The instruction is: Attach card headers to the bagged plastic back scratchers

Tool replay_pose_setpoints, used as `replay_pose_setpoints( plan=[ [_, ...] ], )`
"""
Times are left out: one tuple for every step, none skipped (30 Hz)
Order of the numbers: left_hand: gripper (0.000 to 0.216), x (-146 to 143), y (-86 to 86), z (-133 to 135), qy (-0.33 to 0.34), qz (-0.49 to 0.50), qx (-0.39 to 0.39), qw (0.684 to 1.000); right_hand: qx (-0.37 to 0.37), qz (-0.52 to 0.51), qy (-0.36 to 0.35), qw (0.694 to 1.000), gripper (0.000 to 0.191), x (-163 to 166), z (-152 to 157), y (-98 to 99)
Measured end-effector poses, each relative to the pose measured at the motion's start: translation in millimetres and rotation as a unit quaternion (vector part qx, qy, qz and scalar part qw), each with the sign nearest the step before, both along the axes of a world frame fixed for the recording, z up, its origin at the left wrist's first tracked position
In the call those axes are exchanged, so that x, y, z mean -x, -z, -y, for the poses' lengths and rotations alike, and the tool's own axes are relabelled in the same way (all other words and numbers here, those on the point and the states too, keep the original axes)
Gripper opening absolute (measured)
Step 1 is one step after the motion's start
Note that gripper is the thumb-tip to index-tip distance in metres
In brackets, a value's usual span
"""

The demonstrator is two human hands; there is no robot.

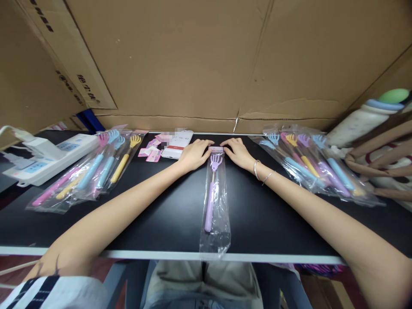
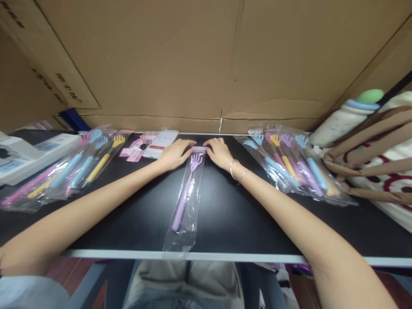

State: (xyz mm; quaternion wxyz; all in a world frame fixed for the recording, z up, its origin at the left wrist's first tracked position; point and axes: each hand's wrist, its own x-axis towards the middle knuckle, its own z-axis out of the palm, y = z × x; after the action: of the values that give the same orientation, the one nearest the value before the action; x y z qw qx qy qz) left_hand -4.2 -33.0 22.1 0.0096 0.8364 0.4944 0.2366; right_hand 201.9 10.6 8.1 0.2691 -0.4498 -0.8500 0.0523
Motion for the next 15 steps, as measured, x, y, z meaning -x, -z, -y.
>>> replay_pose_setpoints(
  plan=[
    [0.04,-0.1,0.1,0.0,-0.001,-0.003,0.0,1.0,-0.001,0.003,0.007,1.0,0.026,0.0,0.1,0.2],
    [0.041,-0.2,0.1,-0.1,-0.002,-0.004,0.001,1.0,-0.001,0.007,0.012,1.0,0.026,-0.1,0.1,0.4],
    [0.042,-0.3,0.2,0.0,-0.003,-0.004,0.004,1.0,-0.001,0.011,0.015,1.0,0.026,-0.2,0.0,0.8],
    [0.044,-0.4,0.3,0.0,-0.004,-0.003,0.008,1.0,-0.001,0.014,0.015,1.0,0.026,-0.3,-0.2,1.1],
    [0.045,-0.4,0.4,0.0,-0.003,-0.001,0.012,1.0,-0.002,0.016,0.013,1.0,0.026,-0.4,-0.5,1.4],
    [0.046,-0.3,0.5,0.1,-0.003,0.001,0.014,1.0,-0.003,0.016,0.009,1.0,0.025,-0.5,-0.7,1.6],
    [0.047,-0.2,0.6,0.1,-0.002,0.001,0.015,1.0,-0.004,0.015,0.004,1.0,0.024,-0.7,-0.9,1.8],
    [0.046,0.1,0.7,0.0,0.0,0.002,0.015,1.0,-0.004,0.014,0.0,1.0,0.024,-0.8,-1.0,1.9],
    [0.045,0.4,0.8,-0.3,0.002,0.003,0.013,1.0,-0.003,0.013,-0.003,1.0,0.023,-1.0,-1.1,1.8],
    [0.044,0.7,1.1,-0.6,0.005,0.006,0.01,1.0,-0.002,0.011,-0.003,1.0,0.023,-1.1,-1.2,1.8],
    [0.043,1.1,1.3,-1.1,0.008,0.009,0.005,1.0,0.0,0.008,-0.001,1.0,0.023,-1.3,-1.2,1.6],
    [0.042,1.5,1.5,-1.7,0.013,0.012,0.0,1.0,0.002,0.004,0.001,1.0,0.023,-1.3,-1.1,1.5],
    [0.042,1.8,1.7,-2.3,0.017,0.015,-0.006,1.0,0.004,0.0,0.003,1.0,0.024,-1.3,-1.1,1.3],
    [0.041,2.0,1.7,-2.7,0.021,0.017,-0.011,1.0,0.005,-0.003,0.004,1.0,0.024,-1.2,-1.1,1.1],
    [0.04,2.2,1.5,-2.9,0.024,0.018,-0.015,0.999,0.005,-0.006,0.004,1.0,0.023,-1.1,-1.0,1.0]
  ],
)
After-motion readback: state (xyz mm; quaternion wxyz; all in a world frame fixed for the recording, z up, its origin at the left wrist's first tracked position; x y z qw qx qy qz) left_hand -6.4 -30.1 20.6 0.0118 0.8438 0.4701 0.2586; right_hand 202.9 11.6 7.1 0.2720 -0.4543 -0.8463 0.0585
